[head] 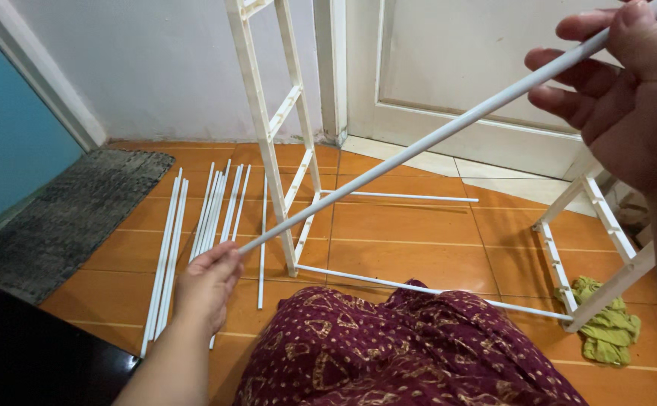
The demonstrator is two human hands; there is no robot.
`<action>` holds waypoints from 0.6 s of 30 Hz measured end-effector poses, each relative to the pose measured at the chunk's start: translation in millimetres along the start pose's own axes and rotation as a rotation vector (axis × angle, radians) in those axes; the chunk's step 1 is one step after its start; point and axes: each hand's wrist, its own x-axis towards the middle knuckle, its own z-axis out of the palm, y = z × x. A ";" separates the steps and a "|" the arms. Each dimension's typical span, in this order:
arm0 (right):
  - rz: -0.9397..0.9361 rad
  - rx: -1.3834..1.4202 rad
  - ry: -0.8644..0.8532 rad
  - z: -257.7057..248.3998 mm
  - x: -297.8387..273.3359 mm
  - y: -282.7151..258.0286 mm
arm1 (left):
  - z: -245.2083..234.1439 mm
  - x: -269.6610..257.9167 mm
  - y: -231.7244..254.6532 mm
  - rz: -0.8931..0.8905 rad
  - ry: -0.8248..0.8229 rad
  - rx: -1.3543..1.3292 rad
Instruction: The person wipes white plastic rods with a green cloth, then assembles them into a white plastic rack by inserting rods into ladder-like frames. The person sits on the floor during assembly and connects multiple rods to form the structure.
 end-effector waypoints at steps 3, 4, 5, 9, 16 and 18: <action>-0.022 0.090 -0.034 8.9 -6.5 -7.3 | -9.3 22.3 -2.2 -0.052 0.162 -0.330; -0.024 0.114 -0.039 10.2 -7.9 -7.4 | -8.3 28.2 0.4 -0.088 0.186 -0.437; -0.025 0.139 -0.046 10.6 -8.2 -5.6 | -5.1 32.7 4.2 -0.124 0.212 -0.544; 0.030 0.313 -0.011 -5.2 -7.7 21.1 | 20.0 22.0 29.5 -0.147 0.164 -0.769; 0.311 0.726 0.280 -62.1 -1.7 111.2 | 84.3 -62.7 118.3 0.220 -0.126 -0.692; 0.444 0.702 0.355 -68.2 -12.2 131.9 | 97.6 -89.6 134.9 0.335 -0.199 -0.629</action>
